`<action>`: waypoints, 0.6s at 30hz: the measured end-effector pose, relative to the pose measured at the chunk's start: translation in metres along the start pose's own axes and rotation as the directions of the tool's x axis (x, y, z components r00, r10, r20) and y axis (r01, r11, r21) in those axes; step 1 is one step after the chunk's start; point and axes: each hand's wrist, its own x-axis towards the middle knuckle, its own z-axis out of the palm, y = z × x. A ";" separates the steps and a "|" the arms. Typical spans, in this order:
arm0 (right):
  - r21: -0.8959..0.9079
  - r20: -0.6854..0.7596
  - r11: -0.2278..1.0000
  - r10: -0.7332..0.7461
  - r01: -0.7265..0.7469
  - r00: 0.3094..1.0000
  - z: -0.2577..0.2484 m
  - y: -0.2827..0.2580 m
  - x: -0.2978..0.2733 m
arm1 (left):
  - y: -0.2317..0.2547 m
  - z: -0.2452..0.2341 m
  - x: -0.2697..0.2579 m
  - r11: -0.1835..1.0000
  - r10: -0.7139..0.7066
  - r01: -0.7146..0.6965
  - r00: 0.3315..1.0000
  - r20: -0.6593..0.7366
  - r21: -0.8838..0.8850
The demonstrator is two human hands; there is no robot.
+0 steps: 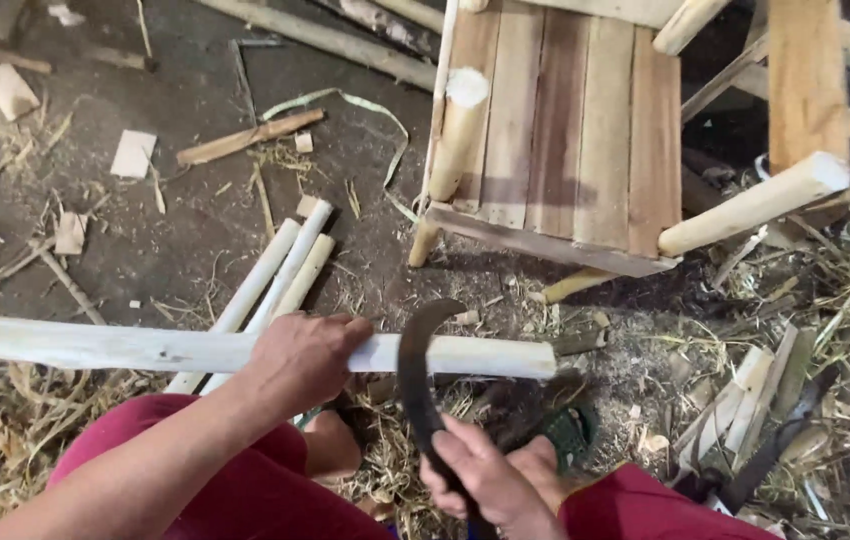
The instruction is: Shaving and tapering the ends of wooden sticks using a hand-held curved knife to prepare them for assembly.
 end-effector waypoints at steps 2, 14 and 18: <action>-0.076 -0.066 0.992 -0.105 0.100 0.992 -0.016 -0.012 -0.011 | -0.004 0.002 -0.003 1.000 0.017 -0.017 0.999 -0.041 0.012; -0.008 -0.058 0.980 -0.200 0.200 0.978 -0.030 -0.008 -0.038 | 0.013 0.005 -0.007 1.000 -0.002 0.000 0.991 0.134 0.013; -0.045 -0.254 0.863 -0.498 0.504 0.829 -0.073 -0.030 -0.072 | 0.003 -0.005 -0.011 0.992 -0.122 0.114 0.979 0.161 0.057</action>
